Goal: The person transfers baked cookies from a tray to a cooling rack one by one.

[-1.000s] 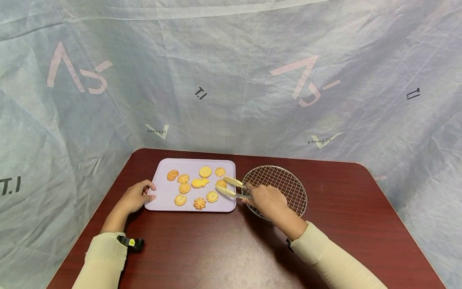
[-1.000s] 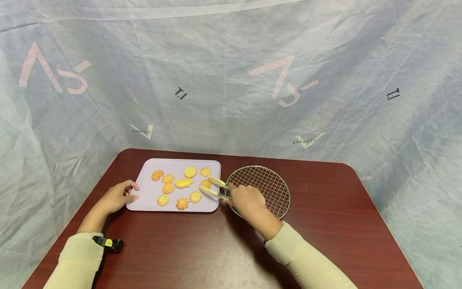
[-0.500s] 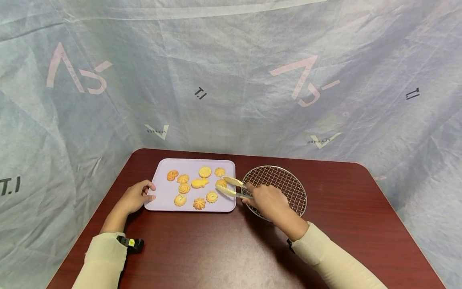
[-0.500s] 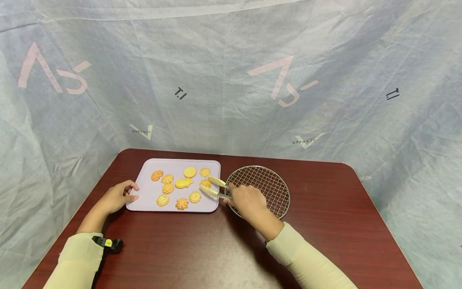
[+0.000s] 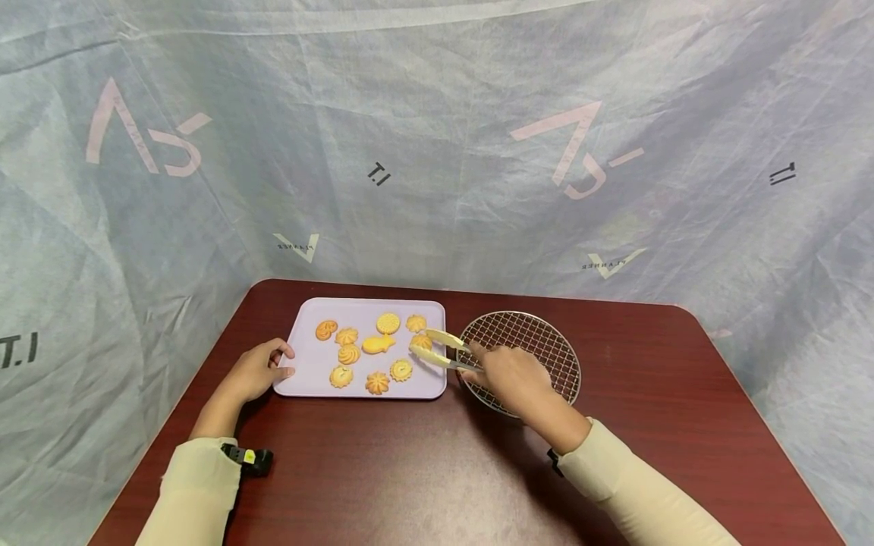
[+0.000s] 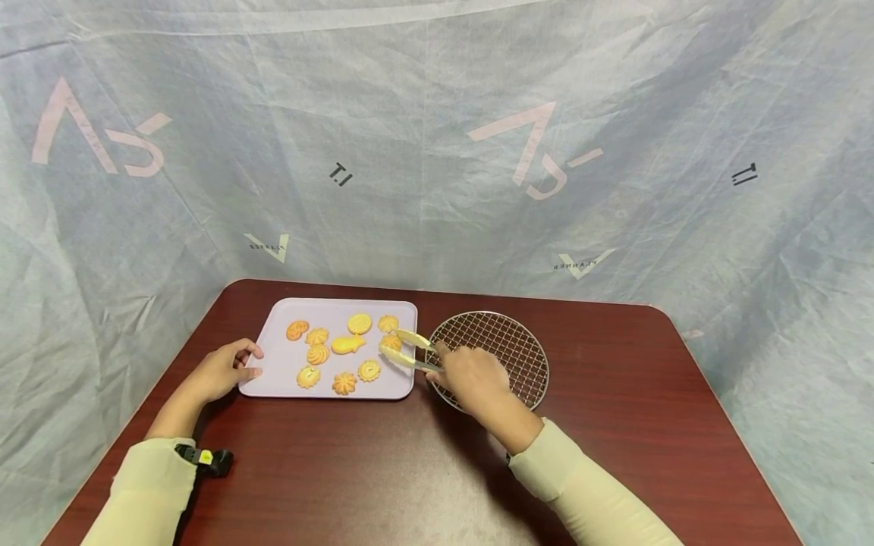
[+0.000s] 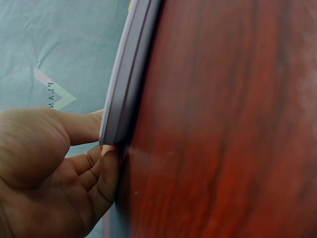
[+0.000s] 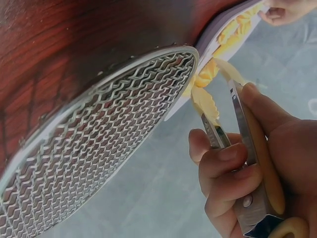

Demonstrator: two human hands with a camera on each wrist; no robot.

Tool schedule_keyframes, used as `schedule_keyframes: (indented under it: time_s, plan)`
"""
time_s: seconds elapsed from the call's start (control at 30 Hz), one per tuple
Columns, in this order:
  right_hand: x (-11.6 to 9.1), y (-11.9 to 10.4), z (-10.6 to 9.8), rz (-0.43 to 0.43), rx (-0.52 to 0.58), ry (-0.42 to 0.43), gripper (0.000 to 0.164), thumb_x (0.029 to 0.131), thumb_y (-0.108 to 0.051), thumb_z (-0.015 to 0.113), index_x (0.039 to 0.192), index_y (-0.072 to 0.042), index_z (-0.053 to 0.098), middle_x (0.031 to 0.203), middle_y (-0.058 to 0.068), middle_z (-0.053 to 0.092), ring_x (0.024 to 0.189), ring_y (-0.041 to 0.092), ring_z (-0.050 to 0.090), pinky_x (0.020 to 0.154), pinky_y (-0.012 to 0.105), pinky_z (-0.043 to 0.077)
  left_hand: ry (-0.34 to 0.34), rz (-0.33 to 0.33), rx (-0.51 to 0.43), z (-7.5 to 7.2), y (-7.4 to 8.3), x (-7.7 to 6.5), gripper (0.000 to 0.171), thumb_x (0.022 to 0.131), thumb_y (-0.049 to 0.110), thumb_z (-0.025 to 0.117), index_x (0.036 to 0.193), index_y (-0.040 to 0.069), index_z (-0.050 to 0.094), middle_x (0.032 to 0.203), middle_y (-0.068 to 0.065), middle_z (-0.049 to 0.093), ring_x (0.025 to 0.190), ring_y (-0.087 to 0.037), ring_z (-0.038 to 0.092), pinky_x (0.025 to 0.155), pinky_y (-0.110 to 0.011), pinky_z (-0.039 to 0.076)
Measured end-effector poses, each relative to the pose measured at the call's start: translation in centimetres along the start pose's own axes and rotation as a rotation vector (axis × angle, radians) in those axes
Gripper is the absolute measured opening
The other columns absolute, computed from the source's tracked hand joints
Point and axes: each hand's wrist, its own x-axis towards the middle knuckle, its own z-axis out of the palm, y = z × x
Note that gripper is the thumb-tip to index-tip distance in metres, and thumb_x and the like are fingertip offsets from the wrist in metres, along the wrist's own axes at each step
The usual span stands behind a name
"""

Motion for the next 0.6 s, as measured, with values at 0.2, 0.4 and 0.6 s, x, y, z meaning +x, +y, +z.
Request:
schedule_keyframes:
  time_s: [0.2, 0.4, 0.6]
  plan:
    - [-0.2, 0.5, -0.2, 0.004, -0.009, -0.001, 0.057, 0.094, -0.056, 0.066, 0.139, -0.019, 0.063, 0.08, 0.011, 0.071, 0.059, 0.028, 0.063, 0.045, 0.039, 0.046, -0.003, -0.005, 0.003, -0.2, 0.1, 0.0, 0.02, 0.094, 0.003, 0.072, 0.11, 0.002, 0.061, 0.093, -0.012, 0.05, 0.078, -0.024, 0.049, 0.068, -0.036, 0.041]
    - [-0.5, 1.1, -0.4, 0.023, 0.006, -0.012, 0.06, 0.095, -0.056, 0.065, 0.142, -0.019, 0.062, 0.085, 0.012, 0.073, 0.063, 0.027, 0.065, 0.047, 0.036, 0.046, -0.008, -0.004, 0.003, -0.1, 0.1, 0.0, 0.02, 0.094, 0.004, 0.072, 0.111, 0.002, 0.061, 0.093, -0.012, 0.05, 0.078, -0.024, 0.049, 0.067, -0.036, 0.041]
    - [-1.1, 1.7, -0.4, 0.018, 0.001, 0.013, 0.061, 0.094, -0.054, 0.068, 0.141, -0.017, 0.062, 0.087, 0.013, 0.073, 0.062, 0.028, 0.065, 0.047, 0.037, 0.046, -0.011, -0.007, 0.0, -0.1, 0.1, 0.0, 0.02, 0.095, 0.004, 0.072, 0.111, 0.002, 0.061, 0.093, -0.012, 0.05, 0.078, -0.024, 0.05, 0.067, -0.036, 0.041]
